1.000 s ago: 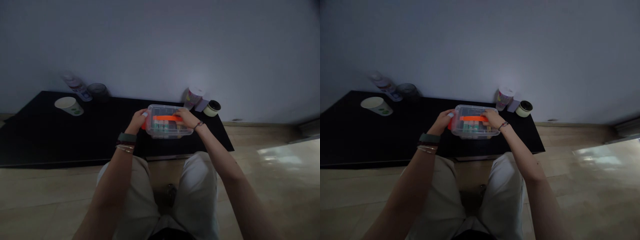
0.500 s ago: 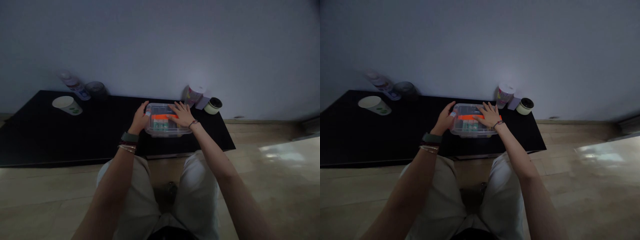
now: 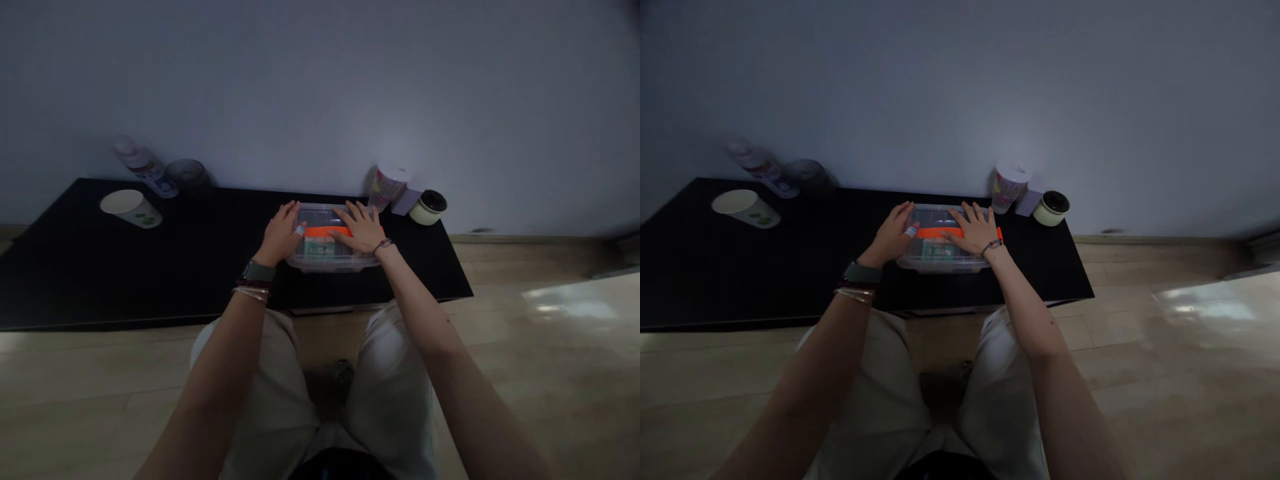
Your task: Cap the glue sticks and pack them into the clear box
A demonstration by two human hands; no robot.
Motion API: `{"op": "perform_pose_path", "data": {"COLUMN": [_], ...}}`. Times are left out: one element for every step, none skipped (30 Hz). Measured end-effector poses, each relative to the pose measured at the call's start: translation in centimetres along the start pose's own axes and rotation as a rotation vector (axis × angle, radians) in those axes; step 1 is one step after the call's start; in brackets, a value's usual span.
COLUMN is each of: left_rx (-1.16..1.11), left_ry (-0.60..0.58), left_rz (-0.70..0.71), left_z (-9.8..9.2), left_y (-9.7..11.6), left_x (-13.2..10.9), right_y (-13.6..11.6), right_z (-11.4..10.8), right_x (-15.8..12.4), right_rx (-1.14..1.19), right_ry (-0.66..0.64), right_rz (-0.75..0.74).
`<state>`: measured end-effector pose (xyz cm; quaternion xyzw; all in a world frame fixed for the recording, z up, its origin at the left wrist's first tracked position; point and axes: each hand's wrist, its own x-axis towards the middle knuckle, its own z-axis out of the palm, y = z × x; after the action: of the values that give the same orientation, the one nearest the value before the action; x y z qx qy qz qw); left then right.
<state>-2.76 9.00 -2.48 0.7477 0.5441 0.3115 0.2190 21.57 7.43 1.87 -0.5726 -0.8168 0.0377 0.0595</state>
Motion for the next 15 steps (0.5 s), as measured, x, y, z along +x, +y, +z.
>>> {"op": "perform_pose_path", "data": {"left_rx": [0.033, 0.066, 0.099, 0.131, 0.158, 0.176, 0.186, 0.189, 0.184, 0.175, 0.164, 0.152, 0.14, 0.125, 0.108], "left_ry": [-0.007, -0.013, -0.02, -0.026, -0.031, -0.034, -0.036, -0.038, -0.038, -0.038, -0.037, -0.035, -0.032, -0.031, -0.031], "left_rz": [-0.007, -0.018, -0.03, -0.043, -0.054, -0.062, -0.066, -0.067, -0.063, -0.056, -0.05, -0.045, -0.041, -0.038, -0.034], "left_z": [-0.2, -0.4, -0.5, -0.6, -0.7, -0.8, -0.8, -0.7, -0.7, -0.6, -0.5, -0.4, -0.3, -0.2, -0.1], "left_y": [0.4, 0.7, 1.1, 1.4, 1.6, 1.8, 1.9, 1.9, 1.8, 1.7, 1.5, 1.2, 0.9, 0.7, 0.4], "left_x": [0.0, -0.1, -0.2, -0.2, -0.3, -0.3, -0.4, -0.4, -0.4, -0.3, -0.3, -0.2, -0.1, -0.1, 0.0], "right_y": [0.0, 0.0, 0.0, 0.1, 0.1, 0.3, 0.5, 0.8, 1.2, 1.8, 2.6, 3.4, 4.3, 5.1, 6.0], "right_z": [0.0, -0.1, -0.1, -0.1, 0.0, 0.0, 0.0, 0.1, 0.2, 0.3, 0.5, 0.8, 1.1, 1.6, 2.1], "right_x": [0.0, 0.1, 0.1, 0.2, 0.3, 0.3, 0.4, 0.5, 0.5, 0.5, 0.4, 0.2, -0.1, -0.5, -1.1], "right_rx": [0.01, 0.022, 0.036, 0.053, 0.074, 0.103, 0.144, 0.204, 0.283, 0.38, 0.483, 0.575, 0.643, 0.682, 0.698], "right_ry": [-0.001, -0.003, -0.006, -0.005, 0.001, 0.015, 0.039, 0.074, 0.124, 0.193, 0.278, 0.37, 0.457, 0.523, 0.552], "right_rz": [0.001, 0.002, 0.002, 0.001, 0.0, -0.002, -0.003, -0.006, -0.009, -0.006, 0.009, 0.04, 0.09, 0.16, 0.245]}}
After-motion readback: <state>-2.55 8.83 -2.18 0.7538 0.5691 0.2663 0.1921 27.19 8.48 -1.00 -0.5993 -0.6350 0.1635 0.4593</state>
